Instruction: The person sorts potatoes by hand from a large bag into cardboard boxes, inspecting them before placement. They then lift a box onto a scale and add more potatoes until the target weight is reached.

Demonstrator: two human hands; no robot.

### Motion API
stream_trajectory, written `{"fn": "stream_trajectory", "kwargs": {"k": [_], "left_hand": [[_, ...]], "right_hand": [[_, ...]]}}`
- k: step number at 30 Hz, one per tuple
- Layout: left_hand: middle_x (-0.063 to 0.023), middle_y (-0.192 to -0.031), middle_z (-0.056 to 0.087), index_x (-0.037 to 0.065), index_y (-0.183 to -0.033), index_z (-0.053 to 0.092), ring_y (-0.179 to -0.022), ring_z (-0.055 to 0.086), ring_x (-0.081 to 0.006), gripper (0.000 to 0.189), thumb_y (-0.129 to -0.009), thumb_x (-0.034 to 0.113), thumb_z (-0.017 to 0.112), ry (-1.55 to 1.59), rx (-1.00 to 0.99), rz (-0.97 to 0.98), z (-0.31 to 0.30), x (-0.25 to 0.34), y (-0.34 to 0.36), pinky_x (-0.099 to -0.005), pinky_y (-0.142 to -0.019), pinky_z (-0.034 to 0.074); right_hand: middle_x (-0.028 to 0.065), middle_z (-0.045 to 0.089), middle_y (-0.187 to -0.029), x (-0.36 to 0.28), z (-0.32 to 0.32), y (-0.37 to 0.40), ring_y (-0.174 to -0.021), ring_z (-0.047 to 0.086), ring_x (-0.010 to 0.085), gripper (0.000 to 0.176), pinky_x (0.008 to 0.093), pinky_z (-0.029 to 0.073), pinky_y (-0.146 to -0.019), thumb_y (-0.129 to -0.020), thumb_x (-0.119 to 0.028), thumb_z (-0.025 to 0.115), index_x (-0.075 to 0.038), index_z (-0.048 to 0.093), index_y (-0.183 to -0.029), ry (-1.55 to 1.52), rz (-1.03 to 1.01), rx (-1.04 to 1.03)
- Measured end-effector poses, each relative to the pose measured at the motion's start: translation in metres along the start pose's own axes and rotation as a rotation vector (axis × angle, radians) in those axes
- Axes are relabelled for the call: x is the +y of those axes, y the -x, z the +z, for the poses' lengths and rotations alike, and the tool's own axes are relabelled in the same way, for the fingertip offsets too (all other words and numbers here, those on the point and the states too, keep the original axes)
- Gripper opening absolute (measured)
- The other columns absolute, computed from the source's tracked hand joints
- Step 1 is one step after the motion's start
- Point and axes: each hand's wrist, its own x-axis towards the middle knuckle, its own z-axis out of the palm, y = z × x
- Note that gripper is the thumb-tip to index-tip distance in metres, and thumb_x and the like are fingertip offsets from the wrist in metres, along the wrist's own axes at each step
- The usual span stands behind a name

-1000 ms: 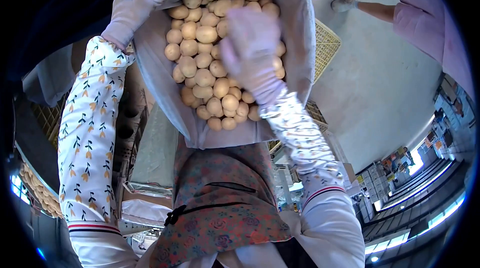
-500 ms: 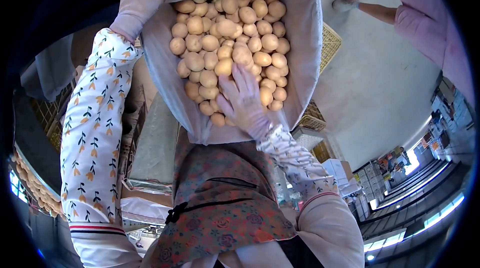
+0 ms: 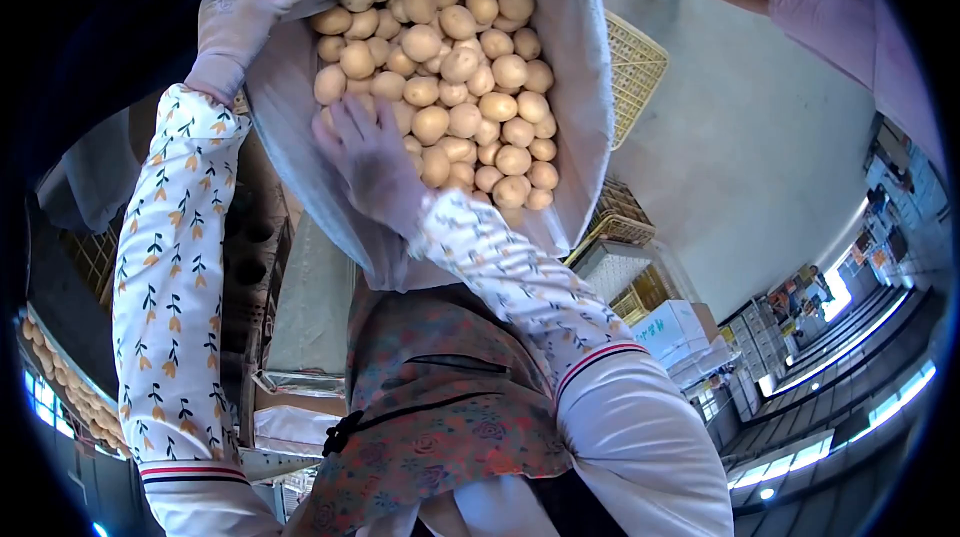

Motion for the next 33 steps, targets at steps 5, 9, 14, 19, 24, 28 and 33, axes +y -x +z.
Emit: {"fn": "stream_trajectory", "kwargs": {"k": [5, 9, 14, 19, 24, 28, 33], "left_hand": [[-0.0166, -0.093, 0.070, 0.015, -0.107, 0.072, -0.091, 0.067, -0.0356, 0.066, -0.080, 0.075, 0.059, -0.004, -0.063, -0.038, -0.004, 0.002, -0.001, -0.0424, -0.080, 0.051], [-0.0173, -0.093, 0.070, 0.016, -0.109, 0.072, -0.092, 0.066, -0.0357, 0.068, -0.081, 0.076, 0.058, -0.033, -0.061, -0.043, -0.006, 0.005, -0.002, -0.0423, -0.082, 0.051], [-0.0160, -0.088, 0.071, 0.015, -0.102, 0.075, -0.083, 0.069, -0.0322, 0.049, -0.081, 0.059, 0.069, 0.137, 0.010, -0.084, -0.012, 0.015, 0.003, -0.0391, -0.076, 0.052], [-0.0101, -0.082, 0.075, 0.009, -0.103, 0.077, -0.071, 0.071, -0.0156, 0.032, -0.081, 0.032, 0.081, 0.612, 0.030, -0.113, -0.016, 0.028, 0.010, -0.0297, -0.069, 0.056], [-0.0085, -0.083, 0.075, 0.011, -0.105, 0.077, -0.072, 0.071, -0.0131, 0.032, -0.081, 0.033, 0.080, 0.549, -0.005, -0.135, -0.019, 0.031, 0.011, -0.0279, -0.069, 0.055], [-0.0087, -0.085, 0.075, 0.016, -0.105, 0.077, -0.073, 0.072, -0.0169, 0.034, -0.081, 0.040, 0.078, 0.258, 0.025, -0.088, -0.030, 0.038, 0.015, -0.0290, -0.070, 0.053], [-0.0091, -0.086, 0.075, 0.017, -0.108, 0.076, -0.075, 0.072, -0.0179, 0.036, -0.081, 0.040, 0.078, 0.416, 0.037, -0.070, -0.025, 0.030, 0.013, -0.0292, -0.072, 0.054]], "right_hand": [[0.0141, 0.055, -0.122, 0.011, -0.017, 0.089, -0.120, 0.051, 0.0299, 0.053, 0.0466, 0.040, -0.101, -0.073, -0.020, 0.070, -0.008, 0.059, -0.123, -0.164, -0.088, -0.049], [0.0151, 0.059, -0.116, 0.060, -0.036, 0.138, -0.108, 0.056, 0.0323, 0.049, 0.0442, 0.041, -0.097, -0.080, -0.018, 0.070, -0.006, 0.058, -0.126, -0.194, 0.212, 0.091], [0.0132, 0.062, -0.113, 0.098, -0.056, 0.101, -0.103, 0.058, 0.0320, 0.044, 0.0444, 0.044, -0.093, -0.083, -0.017, 0.071, -0.005, 0.062, -0.125, -0.033, 0.203, 0.318], [0.0161, 0.069, -0.093, 0.167, -0.038, -0.054, -0.085, 0.065, 0.0354, 0.037, 0.0485, 0.051, -0.078, -0.086, -0.040, 0.062, -0.006, 0.069, -0.098, 0.033, 0.179, 0.271], [0.0192, 0.070, -0.106, 0.165, -0.028, -0.100, -0.098, 0.068, 0.0359, 0.051, 0.0474, 0.052, -0.087, -0.086, -0.047, 0.052, -0.005, 0.071, -0.108, 0.233, 0.187, 0.161], [0.0151, 0.070, -0.101, 0.137, -0.054, -0.067, -0.094, 0.066, 0.0328, 0.043, 0.0439, 0.051, -0.083, -0.083, -0.045, 0.057, -0.008, 0.073, -0.096, 0.112, 0.272, -0.278], [0.0104, 0.067, -0.099, 0.124, -0.047, 0.003, -0.097, 0.061, 0.0298, 0.034, 0.0413, 0.048, -0.087, -0.083, -0.043, 0.066, -0.012, 0.074, -0.095, -0.062, 0.193, -0.035]]}}
